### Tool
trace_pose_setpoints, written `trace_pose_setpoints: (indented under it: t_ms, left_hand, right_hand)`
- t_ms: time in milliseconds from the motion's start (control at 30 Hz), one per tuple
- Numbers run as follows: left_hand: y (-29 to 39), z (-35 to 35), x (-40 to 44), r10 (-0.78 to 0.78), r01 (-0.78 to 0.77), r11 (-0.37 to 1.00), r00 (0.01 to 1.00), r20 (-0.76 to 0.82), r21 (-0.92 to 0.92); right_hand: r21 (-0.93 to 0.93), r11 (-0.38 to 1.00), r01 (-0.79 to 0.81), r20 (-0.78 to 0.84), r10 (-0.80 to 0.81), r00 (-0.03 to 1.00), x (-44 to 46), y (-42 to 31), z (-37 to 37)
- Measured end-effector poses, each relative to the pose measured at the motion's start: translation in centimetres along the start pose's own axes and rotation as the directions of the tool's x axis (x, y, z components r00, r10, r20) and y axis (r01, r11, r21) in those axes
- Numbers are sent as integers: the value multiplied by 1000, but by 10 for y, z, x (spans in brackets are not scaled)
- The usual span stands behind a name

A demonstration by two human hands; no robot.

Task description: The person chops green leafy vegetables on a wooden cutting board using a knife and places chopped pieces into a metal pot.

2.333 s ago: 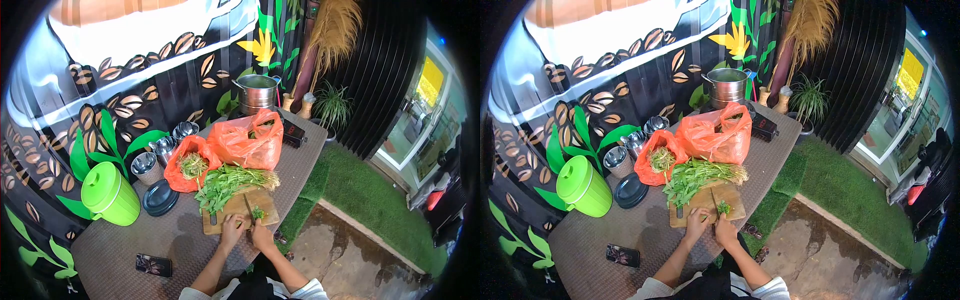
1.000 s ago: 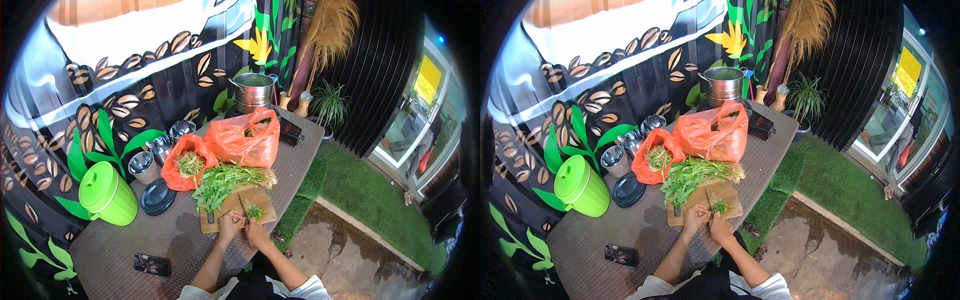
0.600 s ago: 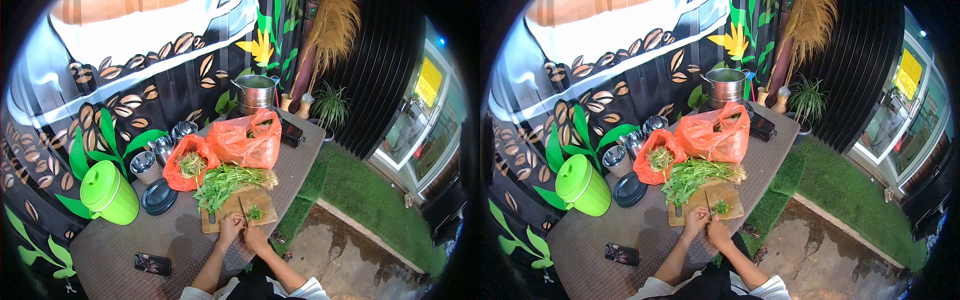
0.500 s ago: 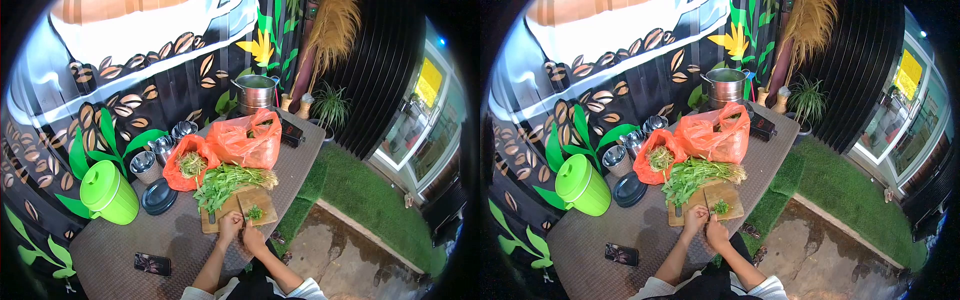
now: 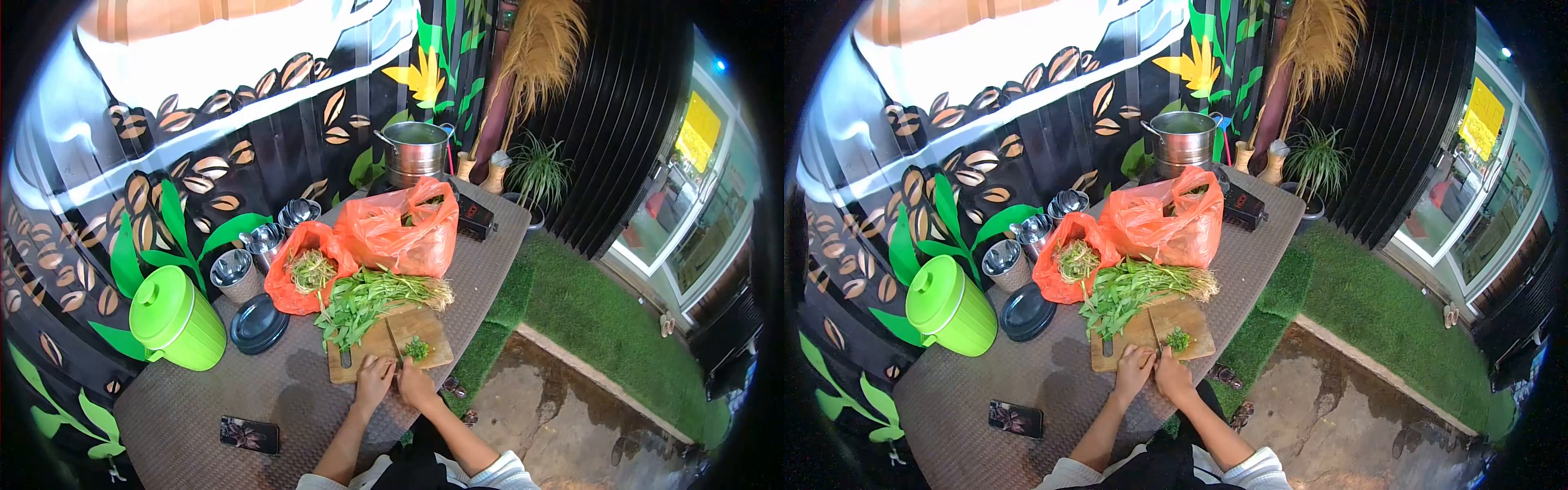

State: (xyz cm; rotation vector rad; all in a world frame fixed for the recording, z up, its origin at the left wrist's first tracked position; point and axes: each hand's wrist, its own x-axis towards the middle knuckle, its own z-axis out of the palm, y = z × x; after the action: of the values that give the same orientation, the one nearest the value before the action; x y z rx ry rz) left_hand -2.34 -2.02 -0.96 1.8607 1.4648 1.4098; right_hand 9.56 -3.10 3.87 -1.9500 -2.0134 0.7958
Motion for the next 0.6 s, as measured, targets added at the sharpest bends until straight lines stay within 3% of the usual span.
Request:
trace_pose_setpoints:
  t_ms: [133,367,433,600]
  left_hand:
    - [-4,4,-1,-61,59,997,998,-25,-58]
    - [-4,2,1,-141,138,982,990,-15,-131]
    - [-4,2,1,-154,154,983,988,3,-102]
    - [5,-1,2,-103,102,993,994,-18,-66]
  right_hand:
    - [-6,994,-105,25,105,994,-8,-5,11]
    - [20,999,-25,21,24,999,-4,-1,9]
    - [-24,995,-92,28,92,995,-9,-8,12]
    - [44,999,-7,35,6,999,10,9,8]
